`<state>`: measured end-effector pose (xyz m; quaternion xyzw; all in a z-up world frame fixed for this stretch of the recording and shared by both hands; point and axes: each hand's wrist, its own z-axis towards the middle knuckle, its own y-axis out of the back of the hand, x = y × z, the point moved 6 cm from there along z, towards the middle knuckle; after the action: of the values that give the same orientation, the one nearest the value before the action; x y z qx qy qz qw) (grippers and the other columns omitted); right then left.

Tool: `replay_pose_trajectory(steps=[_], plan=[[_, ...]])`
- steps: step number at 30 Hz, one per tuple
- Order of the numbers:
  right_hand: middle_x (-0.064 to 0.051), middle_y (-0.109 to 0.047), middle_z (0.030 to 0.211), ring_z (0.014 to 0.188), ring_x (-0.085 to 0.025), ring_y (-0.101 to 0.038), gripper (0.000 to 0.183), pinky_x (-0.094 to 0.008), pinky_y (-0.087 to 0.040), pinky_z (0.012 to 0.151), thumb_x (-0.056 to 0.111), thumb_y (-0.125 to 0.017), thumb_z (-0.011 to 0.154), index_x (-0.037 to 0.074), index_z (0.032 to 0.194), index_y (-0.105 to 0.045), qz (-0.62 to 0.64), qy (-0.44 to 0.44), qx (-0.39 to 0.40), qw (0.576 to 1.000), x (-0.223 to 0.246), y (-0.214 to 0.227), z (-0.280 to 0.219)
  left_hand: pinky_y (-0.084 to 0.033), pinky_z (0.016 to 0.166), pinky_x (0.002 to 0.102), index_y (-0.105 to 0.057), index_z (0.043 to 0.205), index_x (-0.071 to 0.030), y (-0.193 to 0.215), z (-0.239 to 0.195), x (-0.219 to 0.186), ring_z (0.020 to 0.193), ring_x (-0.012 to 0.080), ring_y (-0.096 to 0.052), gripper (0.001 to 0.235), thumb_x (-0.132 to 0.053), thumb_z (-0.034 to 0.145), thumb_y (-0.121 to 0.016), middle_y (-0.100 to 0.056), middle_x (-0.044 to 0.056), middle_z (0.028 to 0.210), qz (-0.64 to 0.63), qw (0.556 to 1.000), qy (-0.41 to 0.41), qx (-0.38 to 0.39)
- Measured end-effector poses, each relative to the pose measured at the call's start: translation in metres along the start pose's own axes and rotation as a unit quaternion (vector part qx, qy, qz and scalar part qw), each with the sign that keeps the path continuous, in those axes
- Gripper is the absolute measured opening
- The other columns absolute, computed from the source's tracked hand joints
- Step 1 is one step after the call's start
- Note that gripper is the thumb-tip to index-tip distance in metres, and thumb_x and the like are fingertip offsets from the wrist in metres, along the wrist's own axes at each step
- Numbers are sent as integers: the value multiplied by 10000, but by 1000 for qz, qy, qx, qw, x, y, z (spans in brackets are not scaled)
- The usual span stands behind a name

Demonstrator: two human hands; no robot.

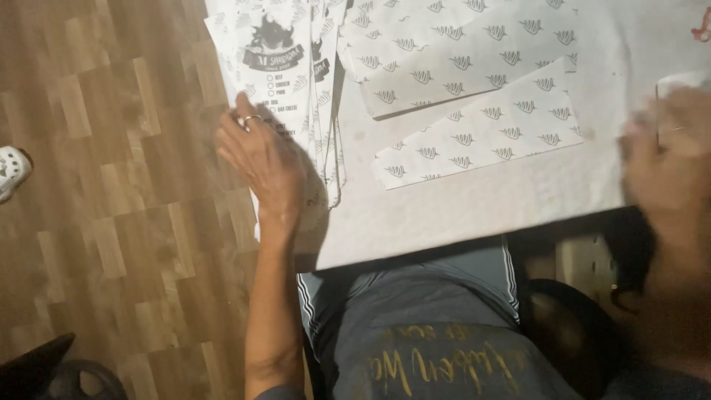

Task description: Applying glue to paper strips and folding them onto paper sheets to assemble bags at a workstation.

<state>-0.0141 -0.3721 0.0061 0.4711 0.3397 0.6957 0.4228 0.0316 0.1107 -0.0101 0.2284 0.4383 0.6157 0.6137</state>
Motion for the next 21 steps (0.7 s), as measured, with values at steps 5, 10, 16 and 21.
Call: replay_pose_trajectory(steps=[5, 10, 16, 21], plan=[[76, -577, 1050, 830, -36, -533, 454, -223, -443, 659, 669, -615, 1131, 251, 1304, -641, 149, -493, 50, 856, -206, -23, -68, -467, 833, 495, -562, 1243, 82, 19, -35, -86, 929, 409, -572, 249, -1, 1008, -577, -609, 255, 1063, -217, 952, -212, -22], [-274, -610, 1301, 927, -409, -666, 509, -466, -547, 750, 113, -706, 1131, -30, 1489, -373, 156, -398, 132, 894, -203, -21, -35, -452, 1153, 504, -527, 1367, 100, -16, -96, -154, 1386, 425, -499, 432, -188, 1057, -614, -529, 250, 1447, -224, 862, -413, 189], [16, -553, 1226, 1132, -161, -606, 365, -470, -667, 803, 141, -644, 1132, 200, 1462, -500, 449, -359, 1, 818, -201, -29, -55, -541, 1034, 444, -643, 1209, 148, -10, -98, -162, 1258, 437, -560, 287, 57, 937, -623, -556, 325, 1347, -142, 853, -480, 150], [34, -517, 1275, 1283, -163, -568, 371, -381, -595, 1180, 64, -631, 1095, 189, 1377, -425, 487, -235, -79, 838, -109, -12, -44, -609, 684, 396, -692, 1097, 82, -18, -89, -157, 1228, 386, -632, 258, 104, 840, -686, -602, 249, 1318, -196, 854, -436, 206]])
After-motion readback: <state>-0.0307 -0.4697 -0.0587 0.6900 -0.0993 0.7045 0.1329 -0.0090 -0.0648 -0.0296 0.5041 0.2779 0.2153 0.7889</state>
